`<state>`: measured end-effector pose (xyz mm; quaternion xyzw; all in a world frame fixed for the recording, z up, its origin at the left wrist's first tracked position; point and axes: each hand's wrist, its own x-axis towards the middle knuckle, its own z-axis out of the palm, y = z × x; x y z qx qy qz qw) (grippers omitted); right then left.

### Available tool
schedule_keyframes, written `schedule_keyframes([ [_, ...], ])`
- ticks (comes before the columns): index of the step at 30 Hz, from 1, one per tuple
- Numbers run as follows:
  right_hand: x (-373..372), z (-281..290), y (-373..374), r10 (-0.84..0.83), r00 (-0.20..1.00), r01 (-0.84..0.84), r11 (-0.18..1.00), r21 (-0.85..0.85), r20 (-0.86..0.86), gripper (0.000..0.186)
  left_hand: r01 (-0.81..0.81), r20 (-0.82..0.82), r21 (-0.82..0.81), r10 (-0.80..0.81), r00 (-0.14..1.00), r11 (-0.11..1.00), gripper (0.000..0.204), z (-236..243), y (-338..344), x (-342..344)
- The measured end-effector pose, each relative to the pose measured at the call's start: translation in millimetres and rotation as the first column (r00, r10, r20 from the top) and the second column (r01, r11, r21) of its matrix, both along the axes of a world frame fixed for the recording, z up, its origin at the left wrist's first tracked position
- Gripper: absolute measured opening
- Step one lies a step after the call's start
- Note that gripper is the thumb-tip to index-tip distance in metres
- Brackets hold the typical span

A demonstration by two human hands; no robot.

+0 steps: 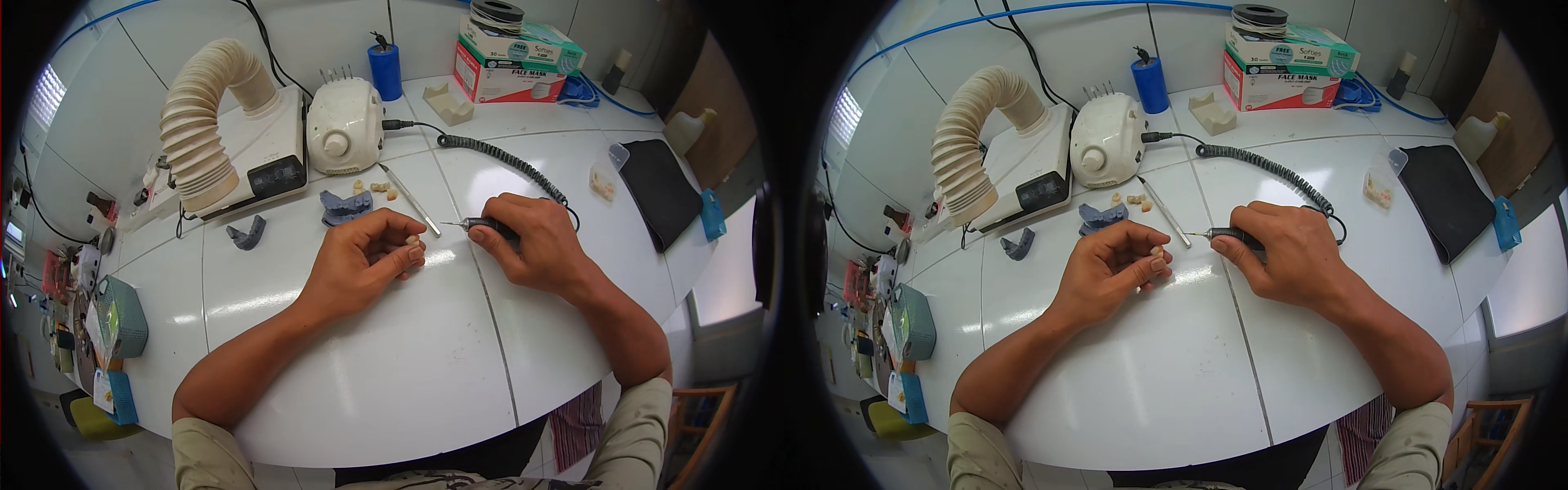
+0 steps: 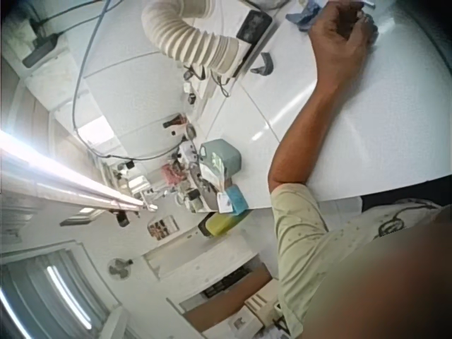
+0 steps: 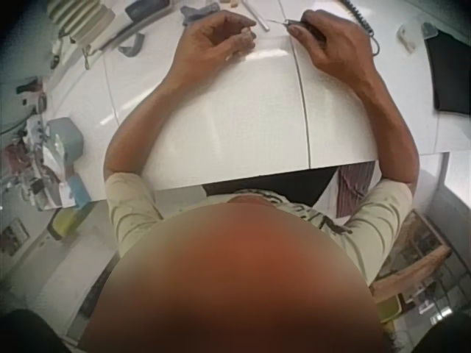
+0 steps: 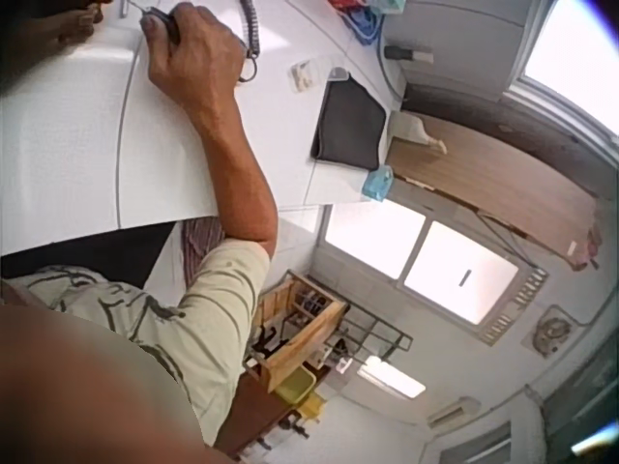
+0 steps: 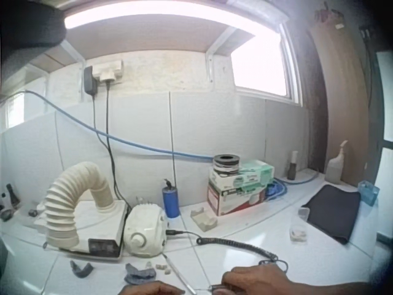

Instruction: Polishing a small dental prosthetic or individual denture tooth using a handheld rotary tool.

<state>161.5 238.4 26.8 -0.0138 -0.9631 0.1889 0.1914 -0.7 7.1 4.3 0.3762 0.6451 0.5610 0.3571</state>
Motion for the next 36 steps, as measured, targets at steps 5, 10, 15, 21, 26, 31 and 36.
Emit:
schedule_keyframes([
  [5,-0.5,-0.1,-0.4,0.006,1.0,-0.006,1.0,0.002,0.007,0.033,0.004,-0.027,0.026,-0.004,1.0,1.0,0.027,4.9,-1.2,2.1],
  [10,-0.1,-2.0,-4.6,0.022,0.999,-0.021,0.999,0.037,-0.026,0.033,-0.008,-0.08,-0.037,0.005,0.997,0.999,0.025,7.3,-0.5,3.8],
  [15,-0.2,0.9,-9.4,0.045,0.999,-0.048,0.99,0.129,0.029,0.034,-0.025,-0.181,-0.04,0.018,0.983,0.999,0.022,6.7,-0.4,7.0],
  [21,-1.3,-0.8,-12.3,0.086,0.996,-0.083,0.984,0.156,-0.016,0.034,-0.039,-0.242,-0.035,0.029,0.97,0.999,0.02,8.9,0.4,9.4],
  [26,-1.4,-1.2,-16.5,0.081,0.997,-0.078,0.981,0.178,-0.009,0.033,-0.032,-0.227,-0.031,0.025,0.973,0.999,0.02,7.2,0.2,8.7],
  [31,-1.3,-2.5,-16.6,0.071,0.997,-0.07,0.979,0.19,-0.002,0.033,-0.028,-0.249,-0.024,0.021,0.968,0.999,0.019,7.7,0.4,9.2],
  [36,-0.9,0.0,-16.9,0.08,0.997,-0.082,0.979,0.184,0.018,0.032,-0.03,-0.243,-0.02,0.024,0.97,0.999,0.02,6.0,-0.3,8.7],
])
